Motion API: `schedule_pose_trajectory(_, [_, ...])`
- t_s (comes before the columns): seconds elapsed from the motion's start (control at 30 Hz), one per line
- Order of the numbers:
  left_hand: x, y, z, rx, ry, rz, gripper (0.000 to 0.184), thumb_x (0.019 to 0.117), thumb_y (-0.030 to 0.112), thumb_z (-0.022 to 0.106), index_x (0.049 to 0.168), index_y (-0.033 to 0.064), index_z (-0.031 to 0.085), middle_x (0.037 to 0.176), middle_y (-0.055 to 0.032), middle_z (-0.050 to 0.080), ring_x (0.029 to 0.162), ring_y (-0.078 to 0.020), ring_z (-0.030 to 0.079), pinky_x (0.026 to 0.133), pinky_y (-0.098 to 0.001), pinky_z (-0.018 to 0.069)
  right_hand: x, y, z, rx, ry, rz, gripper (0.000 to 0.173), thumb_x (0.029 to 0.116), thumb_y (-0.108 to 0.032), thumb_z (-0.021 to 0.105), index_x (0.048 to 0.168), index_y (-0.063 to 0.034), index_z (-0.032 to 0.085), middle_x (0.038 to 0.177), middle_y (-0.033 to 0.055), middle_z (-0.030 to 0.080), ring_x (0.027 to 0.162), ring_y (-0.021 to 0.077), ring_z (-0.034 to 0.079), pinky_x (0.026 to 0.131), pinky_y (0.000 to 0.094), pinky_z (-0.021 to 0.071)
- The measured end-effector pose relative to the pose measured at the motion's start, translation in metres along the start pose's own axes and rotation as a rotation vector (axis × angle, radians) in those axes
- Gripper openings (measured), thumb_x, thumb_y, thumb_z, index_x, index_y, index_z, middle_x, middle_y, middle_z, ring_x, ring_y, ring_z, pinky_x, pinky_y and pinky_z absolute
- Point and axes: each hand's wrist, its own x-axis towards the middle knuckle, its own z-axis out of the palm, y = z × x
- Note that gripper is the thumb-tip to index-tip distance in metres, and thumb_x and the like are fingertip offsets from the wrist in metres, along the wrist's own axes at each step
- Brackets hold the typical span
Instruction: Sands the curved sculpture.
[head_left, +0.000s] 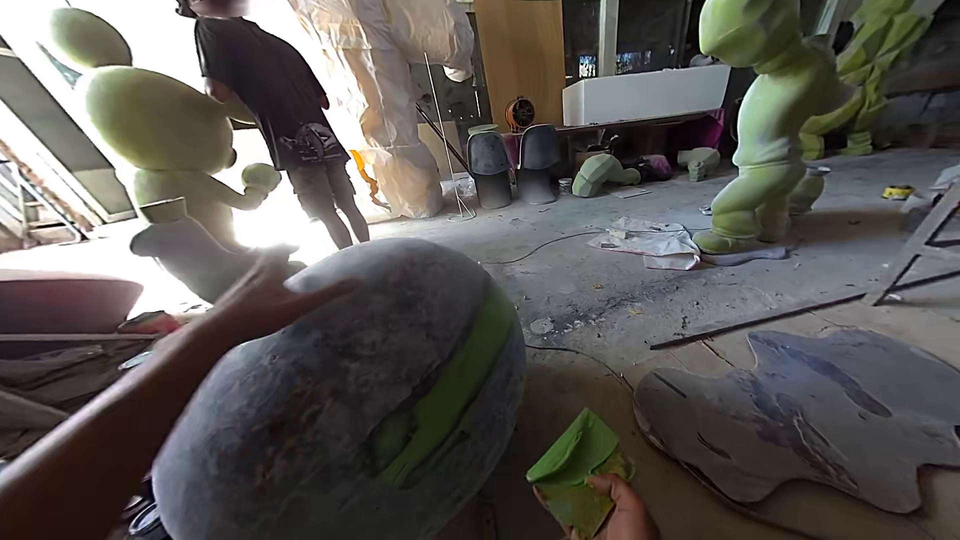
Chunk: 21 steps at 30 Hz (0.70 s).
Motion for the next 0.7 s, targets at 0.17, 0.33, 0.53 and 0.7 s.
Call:
schedule_pose_trajectory(0.17, [-0.038, -0.046, -0.010, -0.018, -0.060, 0.037, 0.108, 0.0713, 0.032, 0.094, 0.158, 0.0214, 0.030, 0.154, -0.0159, 0.046, 0.135, -0.0396, 0.050, 0.104, -0.0677, 0.0437, 0.011, -0.027, -0.012, -0.043, 0.052, -0.125, 0.032, 0.1030, -0.012, 0.041, 0.132, -0.0018, 0.049, 0.114, 0.0239, 0.067, 0.098, 0.0363, 0.071, 0.079, 0.0522, 0.0613])
schedule_pose_trajectory(0.33, [-0.021, -0.042, 0.015, -0.047, -0.024, -0.020, 0.110, 0.0690, 0.062, 0.084, 0.156, 0.0225, 0.030, 0.153, -0.0111, 0.047, 0.136, -0.0289, 0.051, 0.108, -0.0598, 0.0445, 0.021, -0.026, 0.005, 0.027, 0.015, -0.101, 0.035, 0.1049, -0.019, 0.038, 0.133, -0.0027, 0.050, 0.120, 0.0252, 0.065, 0.104, 0.0398, 0.069, 0.083, 0.0582, 0.0594])
schedule_pose_trajectory(0.53, [0.011, 0.008, 0.048, 0.089, 0.017, -0.103, 0.124, 0.0611, 0.082, 0.079, 0.155, 0.0156, 0.031, 0.146, -0.0160, 0.054, 0.131, -0.0385, 0.055, 0.104, -0.0686, 0.0441, 0.037, 0.004, 0.034, -0.033, -0.049, -0.106, 0.034, 0.1049, -0.019, 0.040, 0.133, -0.0038, 0.051, 0.117, 0.0209, 0.066, 0.103, 0.0327, 0.069, 0.081, 0.0512, 0.0595])
schedule_pose_trajectory(0.7, [0.043, 0.056, 0.080, 0.223, -0.014, -0.148, 0.136, 0.0568, 0.092, 0.070, 0.156, 0.0093, 0.028, 0.139, -0.0246, 0.057, 0.126, -0.0466, 0.056, 0.099, -0.0735, 0.0432, 0.057, 0.026, 0.050, -0.235, -0.137, -0.357, 0.039, 0.1027, -0.014, 0.046, 0.140, -0.0028, 0.051, 0.126, 0.0177, 0.063, 0.114, 0.0275, 0.064, 0.094, 0.0490, 0.0559])
